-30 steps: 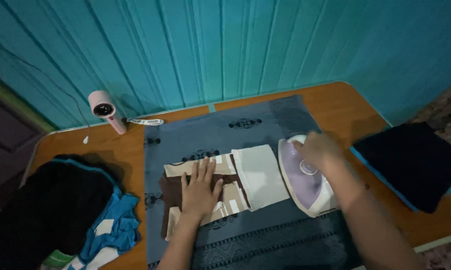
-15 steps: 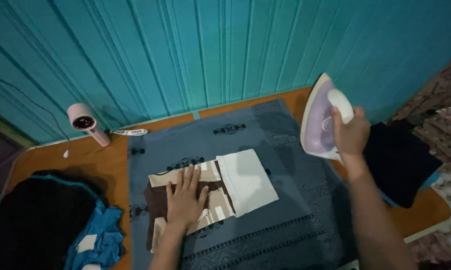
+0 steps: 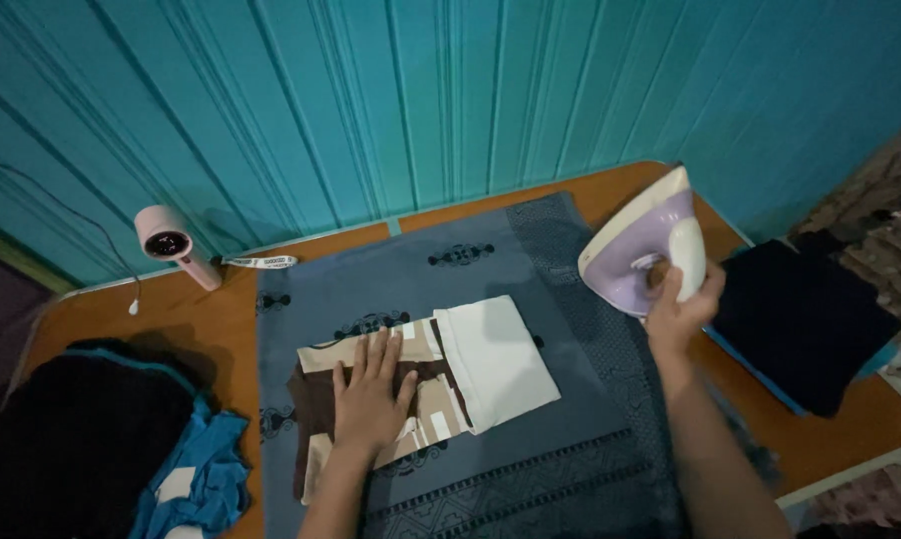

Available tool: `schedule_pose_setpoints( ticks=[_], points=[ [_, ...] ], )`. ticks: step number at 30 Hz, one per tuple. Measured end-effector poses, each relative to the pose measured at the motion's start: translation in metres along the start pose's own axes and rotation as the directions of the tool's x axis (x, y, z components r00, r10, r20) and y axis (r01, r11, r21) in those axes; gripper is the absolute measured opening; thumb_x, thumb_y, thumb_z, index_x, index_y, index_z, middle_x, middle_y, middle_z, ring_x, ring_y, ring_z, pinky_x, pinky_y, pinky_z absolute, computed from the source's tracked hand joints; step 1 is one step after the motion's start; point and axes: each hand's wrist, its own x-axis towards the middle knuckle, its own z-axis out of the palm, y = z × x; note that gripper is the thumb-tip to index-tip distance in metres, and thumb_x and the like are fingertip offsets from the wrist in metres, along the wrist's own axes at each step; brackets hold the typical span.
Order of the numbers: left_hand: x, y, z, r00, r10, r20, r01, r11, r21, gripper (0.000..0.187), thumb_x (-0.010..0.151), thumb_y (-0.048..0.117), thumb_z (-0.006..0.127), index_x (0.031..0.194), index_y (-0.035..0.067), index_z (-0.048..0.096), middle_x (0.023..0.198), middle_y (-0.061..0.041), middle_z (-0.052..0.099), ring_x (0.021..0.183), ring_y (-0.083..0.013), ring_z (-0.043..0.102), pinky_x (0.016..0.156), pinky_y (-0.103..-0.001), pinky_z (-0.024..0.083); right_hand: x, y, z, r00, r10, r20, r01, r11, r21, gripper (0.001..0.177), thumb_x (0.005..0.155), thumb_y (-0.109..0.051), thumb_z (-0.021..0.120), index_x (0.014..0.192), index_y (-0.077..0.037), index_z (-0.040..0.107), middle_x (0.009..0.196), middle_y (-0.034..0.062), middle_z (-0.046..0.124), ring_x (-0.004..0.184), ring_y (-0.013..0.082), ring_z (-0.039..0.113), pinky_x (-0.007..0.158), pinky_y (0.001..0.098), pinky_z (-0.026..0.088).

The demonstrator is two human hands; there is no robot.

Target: Ironing and folding a piece of clothing on a table.

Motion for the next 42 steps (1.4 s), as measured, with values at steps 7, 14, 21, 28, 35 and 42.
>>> schedule_pose_setpoints(
  ticks=[7,14,21,28,35,42],
  points=[
    [-0.002,-0.002,0.003,1.0,0.01,0.02,-0.009,0.999,-0.037,0.072,0.101,0.059,0.029,0.164,0.026,0.019,0.17,0.001,0.02,0.157,-0.0292,0.012,0.118,-0.065,0.013,-0.02,0.007,-0.014,0.991,0.068,0.117,-0.081,0.99,0.116,0.035,0.112,-0.01,0.047,0.137,0.011,0.036,0.096,0.02,0.056,0.069,0.0248,0.062,0.064,0.0349,0.056],
    [-0.003,0.019,-0.058,0.948,-0.055,0.314,0.076,0.996,-0.053,0.069,0.105,0.058,0.026,0.166,0.028,0.014,0.174,0.0,0.009,0.16,-0.0289,0.007,0.124,-0.061,0.011,-0.017,0.01,-0.01,0.996,-0.039,-0.084,0.037,0.999,-0.025,0.031,0.099,-0.005,0.075,0.118,0.01,0.056,0.098,0.0322,0.055,0.089,0.0431,0.055,0.088,0.047,0.043],
    [-0.004,0.025,-0.076,0.941,-0.058,0.334,0.096,0.99,-0.099,0.069,0.105,0.056,0.028,0.166,0.026,0.015,0.174,-0.001,0.009,0.16,-0.0294,0.006,0.124,-0.061,0.011,-0.009,-0.032,-0.029,0.941,-0.337,-0.019,0.333,0.936,-0.116,0.076,0.104,-0.044,0.065,0.145,0.007,0.027,0.13,0.0245,0.031,0.123,0.0406,0.034,0.11,0.0514,0.023],
    [0.016,0.058,-0.047,0.977,-0.142,0.158,0.151,0.988,-0.043,0.062,0.102,0.048,0.038,0.155,0.016,0.043,0.161,-0.014,0.04,0.153,-0.0351,0.031,0.116,-0.062,0.019,-0.081,-0.125,0.051,0.863,-0.421,0.28,0.458,0.885,-0.078,0.033,0.109,-0.027,0.05,0.129,-0.003,0.063,0.116,0.01,0.06,0.118,0.0315,0.058,0.106,0.0456,0.042],
    [0.028,0.097,-0.041,0.947,0.064,0.315,-0.047,0.997,-0.062,0.061,0.107,0.04,0.021,0.165,0.021,0.021,0.173,-0.006,0.014,0.158,-0.0354,0.01,0.122,-0.058,0.009,-0.137,-0.105,0.095,0.63,-0.156,0.761,0.531,0.801,-0.276,0.049,0.102,-0.039,0.051,0.146,-0.018,0.054,0.15,0.0113,0.053,0.134,0.035,0.052,0.102,0.0576,0.042],
    [0.039,0.098,-0.039,0.953,0.024,0.301,-0.052,0.995,0.086,0.06,0.106,0.047,0.032,0.159,0.02,0.034,0.166,-0.003,0.031,0.152,-0.0275,0.026,0.117,-0.052,0.018,-0.104,-0.06,0.06,0.336,0.441,0.832,0.253,0.809,-0.531,0.071,0.107,-0.058,0.022,0.162,-0.014,0.021,0.171,0.0136,0.015,0.158,0.0311,0.014,0.12,0.062,0.015]
  ],
)
